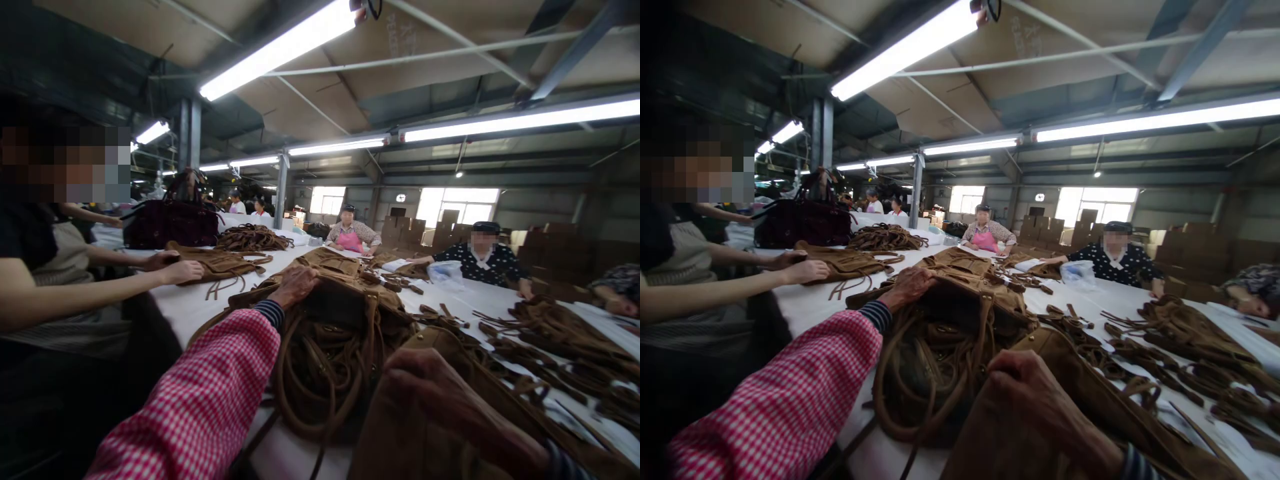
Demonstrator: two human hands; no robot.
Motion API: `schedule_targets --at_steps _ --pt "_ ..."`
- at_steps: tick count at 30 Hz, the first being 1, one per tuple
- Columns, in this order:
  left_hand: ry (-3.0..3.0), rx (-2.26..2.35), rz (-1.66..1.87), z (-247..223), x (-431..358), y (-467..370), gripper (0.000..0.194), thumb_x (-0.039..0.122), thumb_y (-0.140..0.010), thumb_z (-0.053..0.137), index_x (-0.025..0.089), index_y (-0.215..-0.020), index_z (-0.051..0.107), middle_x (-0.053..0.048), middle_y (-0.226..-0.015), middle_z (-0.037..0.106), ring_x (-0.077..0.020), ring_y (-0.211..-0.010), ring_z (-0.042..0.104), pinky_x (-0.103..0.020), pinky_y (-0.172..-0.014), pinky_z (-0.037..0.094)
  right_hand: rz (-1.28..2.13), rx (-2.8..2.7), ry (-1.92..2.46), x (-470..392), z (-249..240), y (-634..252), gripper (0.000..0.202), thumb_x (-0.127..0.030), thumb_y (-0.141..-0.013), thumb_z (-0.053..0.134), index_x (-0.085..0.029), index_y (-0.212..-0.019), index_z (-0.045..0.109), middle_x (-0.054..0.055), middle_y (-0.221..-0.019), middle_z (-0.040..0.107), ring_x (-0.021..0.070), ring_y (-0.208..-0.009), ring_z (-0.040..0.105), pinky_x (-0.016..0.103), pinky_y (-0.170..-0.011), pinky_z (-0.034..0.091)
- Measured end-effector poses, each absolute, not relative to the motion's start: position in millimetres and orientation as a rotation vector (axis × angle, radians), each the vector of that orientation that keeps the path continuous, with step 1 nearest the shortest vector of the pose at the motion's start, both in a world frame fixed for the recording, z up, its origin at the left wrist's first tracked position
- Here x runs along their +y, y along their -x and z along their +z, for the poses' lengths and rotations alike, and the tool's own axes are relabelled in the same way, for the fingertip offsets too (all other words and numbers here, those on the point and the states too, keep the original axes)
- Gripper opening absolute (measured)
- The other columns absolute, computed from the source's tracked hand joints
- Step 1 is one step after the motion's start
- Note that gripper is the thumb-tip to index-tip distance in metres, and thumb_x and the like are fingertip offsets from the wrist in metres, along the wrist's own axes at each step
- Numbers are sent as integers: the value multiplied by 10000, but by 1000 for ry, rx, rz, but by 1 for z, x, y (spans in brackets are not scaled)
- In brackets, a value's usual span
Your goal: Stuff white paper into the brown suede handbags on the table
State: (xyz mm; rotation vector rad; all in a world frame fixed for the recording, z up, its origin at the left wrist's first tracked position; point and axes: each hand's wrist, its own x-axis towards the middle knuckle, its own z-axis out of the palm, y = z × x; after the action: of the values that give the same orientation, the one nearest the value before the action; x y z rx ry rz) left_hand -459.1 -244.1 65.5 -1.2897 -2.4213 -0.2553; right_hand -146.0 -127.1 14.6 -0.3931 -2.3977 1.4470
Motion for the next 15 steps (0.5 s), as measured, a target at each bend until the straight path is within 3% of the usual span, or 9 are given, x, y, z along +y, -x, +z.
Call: schedule_targets --at_steps 3,5,7,10,13,15 --pt "1155 -2392 -301 99 -243 441 394 425 -994 447 181 -1024 754 -139 -1016 751 -280 -1024 681 -343 -876 486 1715 -2259 203 -125 14 171 352 -510 -849 697 -187 -970 766 16 -718 654 136 -578 544 253 -532 412" --pt "1128 -2351 -303 118 -248 421 378 406 -981 460 159 -993 746 -152 -997 741 -294 -1030 672 -361 -890 481 1866 -2087 140 -127 20 184 507 -547 -872 702 -194 -1235 677 52 -889 722 147 -653 620 218 -507 427" --pt "1153 -2299 -283 127 -259 393 354 387 -977 462 160 -992 733 -143 -966 732 -299 -1019 665 -380 -906 474 1971 -1903 125 -133 34 194 638 -588 -868 708 -217 -1369 571 98 -1085 733 191 -811 685 212 -509 468" --pt "1382 -2142 -253 121 -290 338 348 353 -991 426 189 -1128 700 -120 -959 715 -298 -994 656 -417 -940 460 2173 -1604 130 -145 55 196 597 -612 -862 695 -200 -1286 614 118 -1199 713 225 -994 689 242 -614 550" --pt "1784 -2032 -293 104 -331 280 352 269 -971 444 289 -1250 658 -82 -1077 704 -270 -1036 642 -398 -985 447 2239 -1394 231 -158 51 182 397 -534 -829 731 -178 -1000 696 74 -941 743 182 -781 682 227 -552 510" --pt "1998 -2131 -301 101 -354 253 268 324 -969 495 364 -1135 701 -27 -997 718 -243 -945 658 -349 -903 480 2147 -1337 409 -162 30 165 275 -432 -750 798 -197 -809 668 34 -732 693 163 -611 621 233 -476 461"
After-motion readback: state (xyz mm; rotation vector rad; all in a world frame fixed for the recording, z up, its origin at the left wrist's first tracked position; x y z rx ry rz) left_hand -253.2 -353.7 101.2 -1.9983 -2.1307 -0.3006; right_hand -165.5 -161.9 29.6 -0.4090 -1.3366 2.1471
